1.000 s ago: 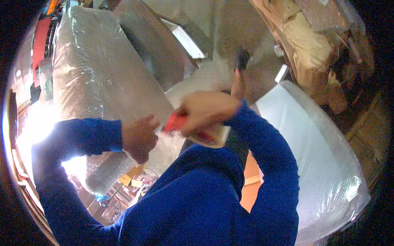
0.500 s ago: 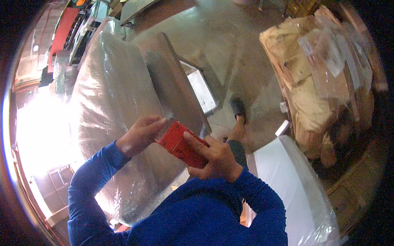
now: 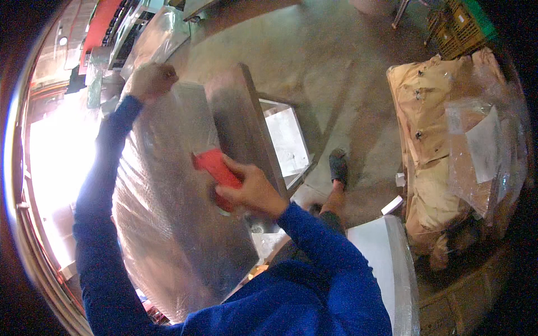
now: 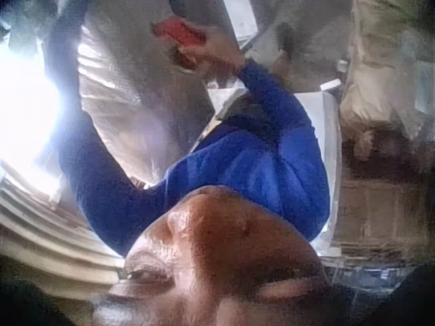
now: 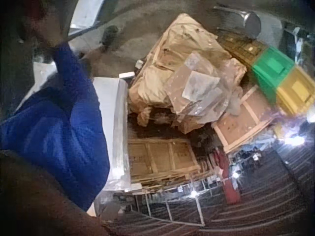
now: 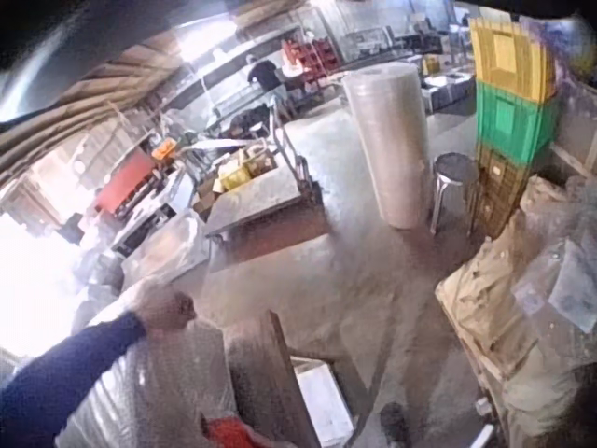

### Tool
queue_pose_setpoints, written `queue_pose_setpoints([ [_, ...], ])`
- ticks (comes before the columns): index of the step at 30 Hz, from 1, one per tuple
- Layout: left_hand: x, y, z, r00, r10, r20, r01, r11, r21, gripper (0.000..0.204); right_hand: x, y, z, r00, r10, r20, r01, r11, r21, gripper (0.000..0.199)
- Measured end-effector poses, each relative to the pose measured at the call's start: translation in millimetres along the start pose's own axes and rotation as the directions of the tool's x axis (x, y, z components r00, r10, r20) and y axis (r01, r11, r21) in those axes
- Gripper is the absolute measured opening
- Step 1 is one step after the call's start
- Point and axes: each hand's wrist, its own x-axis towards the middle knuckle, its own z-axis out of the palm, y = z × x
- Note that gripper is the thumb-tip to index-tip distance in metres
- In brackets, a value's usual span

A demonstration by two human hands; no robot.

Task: The person wraps a large furniture piece in bubble wrap and secures it with packing tape using a handheld tape dispenser. They then write on the wrapped surface with a marker.

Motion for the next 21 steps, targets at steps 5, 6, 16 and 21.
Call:
queue_pose_setpoints([
  [5,50,-18,-4,0.992,0.058,0.114,-0.105,0.88,0.464,0.019,89,-22,8,0.93,0.294,0.219,-0.33,0.932,0.15,0.043],
  [6,52,-22,1,0.998,0.064,0.022,-0.067,0.873,0.483,0.02,99,-22,7,0.929,0.289,0.231,-0.329,0.931,0.157,0.04],
  [16,20,-16,31,0.948,0.238,0.213,-0.319,0.682,0.658,0.028,140,40,-8,0.791,-0.476,0.385,0.561,0.815,-0.143,0.023],
  [21,-22,-51,78,0.92,0.353,0.173,-0.384,0.717,0.582,0.031,65,0,8,0.913,0.153,0.378,-0.214,0.969,0.125,0.041],
])
